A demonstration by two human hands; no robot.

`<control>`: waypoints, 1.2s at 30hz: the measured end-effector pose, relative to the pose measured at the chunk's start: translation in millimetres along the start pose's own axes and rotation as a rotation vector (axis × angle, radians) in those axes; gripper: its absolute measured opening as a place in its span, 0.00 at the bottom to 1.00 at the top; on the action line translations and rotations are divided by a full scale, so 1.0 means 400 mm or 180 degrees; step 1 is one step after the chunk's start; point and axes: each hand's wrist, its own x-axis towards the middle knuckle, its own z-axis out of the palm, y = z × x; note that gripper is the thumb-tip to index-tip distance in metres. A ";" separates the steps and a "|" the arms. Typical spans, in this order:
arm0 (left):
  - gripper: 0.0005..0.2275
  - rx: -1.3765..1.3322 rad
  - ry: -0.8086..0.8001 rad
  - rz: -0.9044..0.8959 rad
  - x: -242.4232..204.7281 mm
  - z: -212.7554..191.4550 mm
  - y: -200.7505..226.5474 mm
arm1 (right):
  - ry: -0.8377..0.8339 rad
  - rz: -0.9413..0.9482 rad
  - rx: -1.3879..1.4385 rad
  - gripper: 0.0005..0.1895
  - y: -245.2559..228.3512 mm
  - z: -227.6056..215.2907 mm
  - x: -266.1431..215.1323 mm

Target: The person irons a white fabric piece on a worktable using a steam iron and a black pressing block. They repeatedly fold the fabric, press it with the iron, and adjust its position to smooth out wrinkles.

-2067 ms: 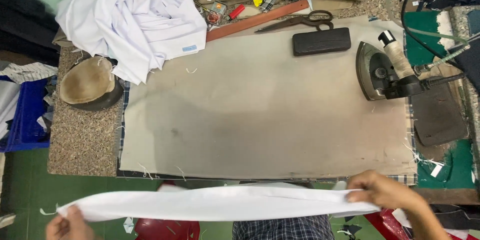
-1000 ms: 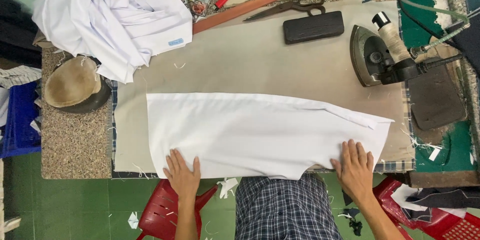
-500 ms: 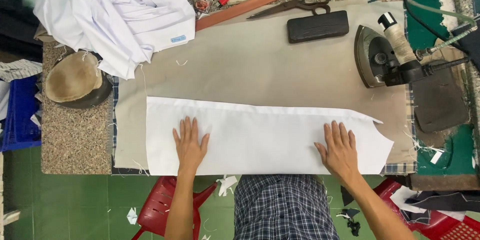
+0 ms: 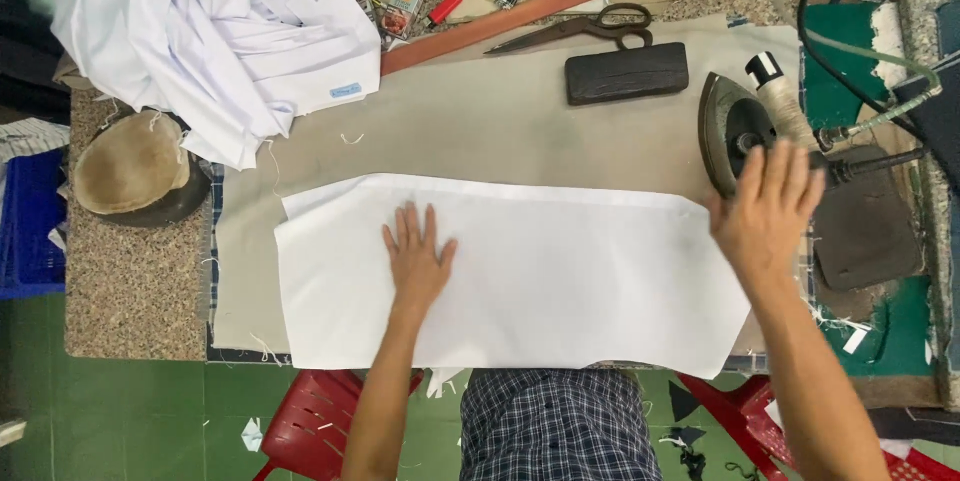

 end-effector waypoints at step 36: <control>0.32 -0.1006 0.0680 -0.1749 -0.395 -0.186 -0.585 | -0.4628 0.0414 0.1691 0.32 -1.029 -0.417 0.360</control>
